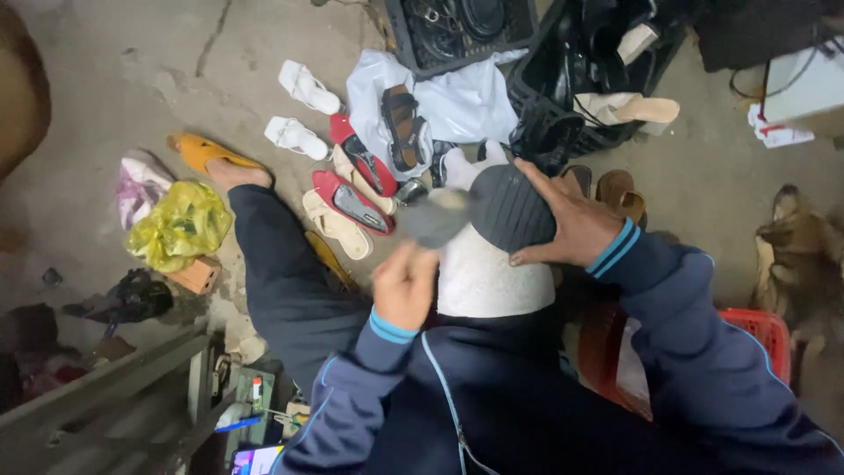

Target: Hammering the sole of a sandal onto a shoe last to secure it during a repair process.

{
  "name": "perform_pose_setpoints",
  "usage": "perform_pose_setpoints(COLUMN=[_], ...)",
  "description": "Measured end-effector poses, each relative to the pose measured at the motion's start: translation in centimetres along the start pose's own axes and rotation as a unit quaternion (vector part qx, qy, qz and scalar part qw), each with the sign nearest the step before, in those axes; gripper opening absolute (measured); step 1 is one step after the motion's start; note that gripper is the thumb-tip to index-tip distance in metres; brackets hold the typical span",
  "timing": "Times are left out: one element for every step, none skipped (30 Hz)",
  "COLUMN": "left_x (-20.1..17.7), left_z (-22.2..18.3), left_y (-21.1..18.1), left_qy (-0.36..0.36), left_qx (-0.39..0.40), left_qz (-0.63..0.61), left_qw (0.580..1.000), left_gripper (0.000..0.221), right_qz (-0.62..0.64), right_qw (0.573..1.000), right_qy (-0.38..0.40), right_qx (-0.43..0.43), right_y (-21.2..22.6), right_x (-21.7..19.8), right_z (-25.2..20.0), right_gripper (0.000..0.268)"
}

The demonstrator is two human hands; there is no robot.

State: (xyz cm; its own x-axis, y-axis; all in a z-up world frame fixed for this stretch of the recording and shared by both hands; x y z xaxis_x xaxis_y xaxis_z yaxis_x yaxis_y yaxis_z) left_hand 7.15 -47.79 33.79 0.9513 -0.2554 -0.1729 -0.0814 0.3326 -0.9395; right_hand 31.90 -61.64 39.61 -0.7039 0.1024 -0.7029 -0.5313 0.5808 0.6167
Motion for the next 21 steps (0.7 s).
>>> perform_pose_setpoints(left_x=[0.3,0.8,0.6,0.0,-0.5,-0.4,-0.5,-0.6,-0.5,0.2,1.0,0.6,0.4,0.1,0.3,0.4,0.4,0.4,0.5,0.9,0.7], left_z=[0.3,0.4,0.8,1.0,1.2,0.5,-0.1,-0.3,0.0,0.3,0.6,0.8,1.0,0.8,1.0,1.6,2.1,1.7,1.2,0.9,1.7], left_y=[0.1,0.0,-0.4,-0.7,-1.0,-0.4,0.1,0.4,0.1,0.0,-0.1,-0.2,-0.3,-0.4,-1.3,-2.3,-3.3,-1.6,0.0,1.7,0.5], left_qy=[0.049,0.1,0.096,0.076,0.055,0.059,0.028,-0.014,-0.021,0.055,0.129,0.127,0.12,0.121,0.128,0.109,0.089,0.087,0.114,0.14,0.137], left_qx=[-0.011,-0.024,-0.023,-0.033,-0.043,-0.046,-0.045,-0.04,-0.039,-0.049,-0.058,-0.059,-0.049,-0.043,-0.048,-0.045,-0.042,-0.04,-0.046,-0.049,-0.044], left_qz=[0.012,0.023,0.021,0.017,0.014,0.014,0.025,0.036,0.037,0.041,0.045,0.044,0.024,0.005,0.005,-0.022,-0.049,-0.048,-0.017,0.011,0.009], left_qw=[0.999,0.994,0.995,0.996,0.997,0.997,0.998,0.998,0.998,0.996,0.989,0.989,0.991,0.992,0.991,0.993,0.994,0.994,0.992,0.989,0.99], left_gripper=[0.025,0.023,0.023,0.026,0.029,0.029,0.034,0.038,0.038,0.029,0.021,0.021,0.008,0.008,0.008,0.008,0.011,0.011,0.008,0.012,0.012], right_qz=[-0.028,-0.056,-0.059,-0.032,-0.004,-0.002,0.012,0.022,0.019,-0.032,-0.083,-0.085,-0.083,-0.076,-0.074,-0.077,-0.081,-0.08,-0.083,-0.089,-0.091], right_qw=[1.0,0.998,0.998,0.999,0.999,0.998,0.999,0.999,0.999,0.999,0.995,0.995,0.993,0.99,0.991,0.987,0.981,0.981,0.978,0.974,0.973], right_qy=[0.012,0.023,0.023,0.038,0.054,0.055,0.051,0.047,0.049,0.02,-0.009,-0.008,-0.043,-0.077,-0.076,-0.097,-0.117,-0.118,-0.116,-0.117,-0.12], right_qx=[-0.01,-0.016,-0.018,-0.005,0.009,0.013,0.009,-0.005,-0.011,-0.029,-0.046,-0.047,-0.071,-0.086,-0.078,-0.104,-0.129,-0.131,-0.151,-0.172,-0.176], right_y=[0.2,0.2,0.4,0.4,0.4,-0.6,-1.3,-1.6,-0.9,-0.4,0.0,0.5,0.9,1.0,0.3,-0.1,-0.4,-1.0,-1.5,-2.0,-1.5], right_x=[0.0,-0.2,-0.8,-0.8,-0.7,-0.3,0.1,0.1,0.4,0.5,0.6,1.1,1.5,2.2,2.7,3.0,3.3,3.5,3.8,3.7,3.2], right_z=[0.0,-0.2,0.2,0.0,-0.2,-0.4,-0.8,-0.3,-0.3,-0.2,-0.1,0.0,0.2,-0.3,-0.6,-0.4,-0.3,-0.2,-0.2,0.1,0.2], right_gripper=[0.133,0.132,0.132,0.131,0.129,0.129,0.131,0.132,0.132,0.131,0.129,0.129,0.13,0.131,0.131,0.131,0.131,0.131,0.132,0.133,0.133])
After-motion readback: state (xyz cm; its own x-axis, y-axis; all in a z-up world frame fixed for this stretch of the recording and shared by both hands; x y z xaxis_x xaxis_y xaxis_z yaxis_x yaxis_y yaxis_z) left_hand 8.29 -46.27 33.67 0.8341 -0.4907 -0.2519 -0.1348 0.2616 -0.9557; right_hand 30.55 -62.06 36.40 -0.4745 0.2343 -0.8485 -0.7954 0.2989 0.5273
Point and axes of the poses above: each hand's wrist, its own z-axis towards the middle knuckle, its own x-axis out of the palm, y = z × x, the point moved 2 cm from there along z, towards the middle knuckle, and after that the axes turned 13 degrees about -y, right-handed, at the moved point
